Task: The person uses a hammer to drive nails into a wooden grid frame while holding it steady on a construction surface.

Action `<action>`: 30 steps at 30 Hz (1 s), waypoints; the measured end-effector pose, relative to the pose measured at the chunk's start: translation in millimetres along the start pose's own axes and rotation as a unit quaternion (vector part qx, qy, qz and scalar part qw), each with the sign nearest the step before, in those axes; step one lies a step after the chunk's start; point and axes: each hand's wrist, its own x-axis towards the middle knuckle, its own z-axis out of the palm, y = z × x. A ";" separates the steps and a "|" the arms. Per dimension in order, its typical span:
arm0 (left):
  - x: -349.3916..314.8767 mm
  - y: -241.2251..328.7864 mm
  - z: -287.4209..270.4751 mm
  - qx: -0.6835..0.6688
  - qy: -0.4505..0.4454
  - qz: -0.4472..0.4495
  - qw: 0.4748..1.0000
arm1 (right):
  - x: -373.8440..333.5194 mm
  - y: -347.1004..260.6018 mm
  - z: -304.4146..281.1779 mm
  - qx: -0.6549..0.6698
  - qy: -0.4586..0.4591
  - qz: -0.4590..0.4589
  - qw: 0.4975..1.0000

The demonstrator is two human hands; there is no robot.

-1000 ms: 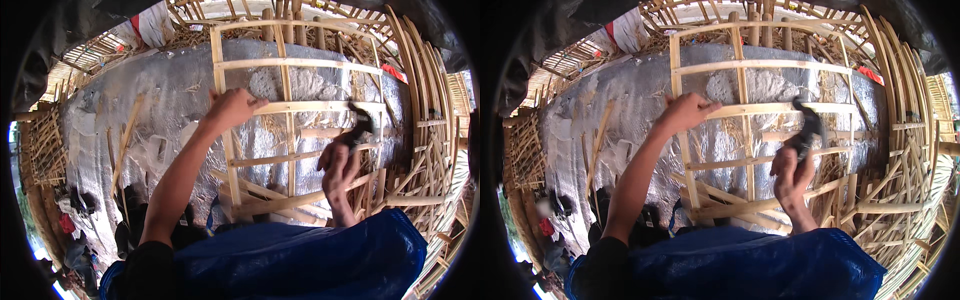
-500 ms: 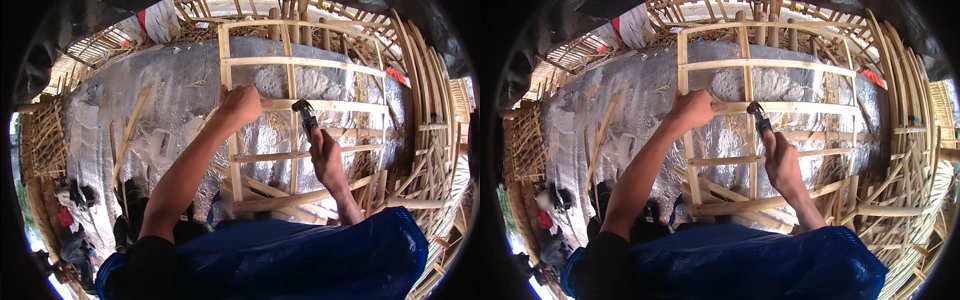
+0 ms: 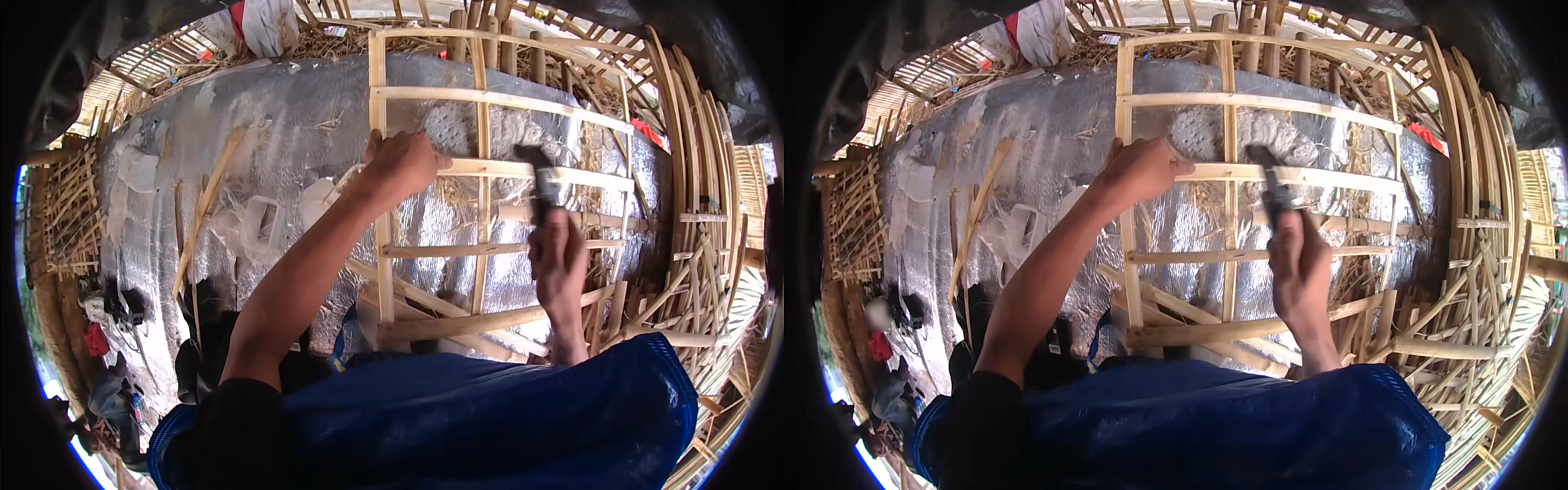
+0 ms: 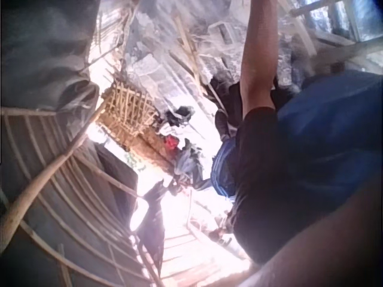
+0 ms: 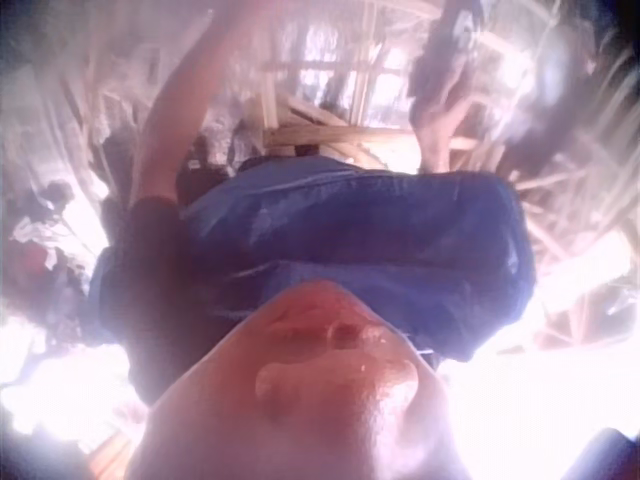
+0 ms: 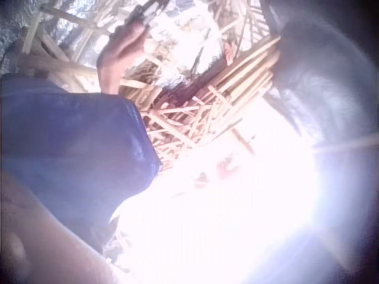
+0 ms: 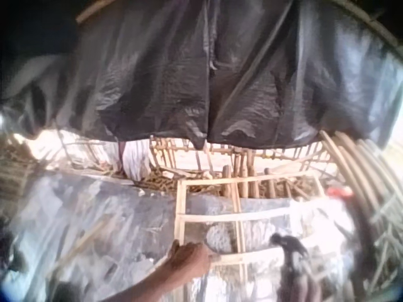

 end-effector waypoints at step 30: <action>41.7 50.3 7.5 0.065 0.115 0.097 0.986 | 153.8 43.3 -19.6 -0.351 0.051 -0.478 0.804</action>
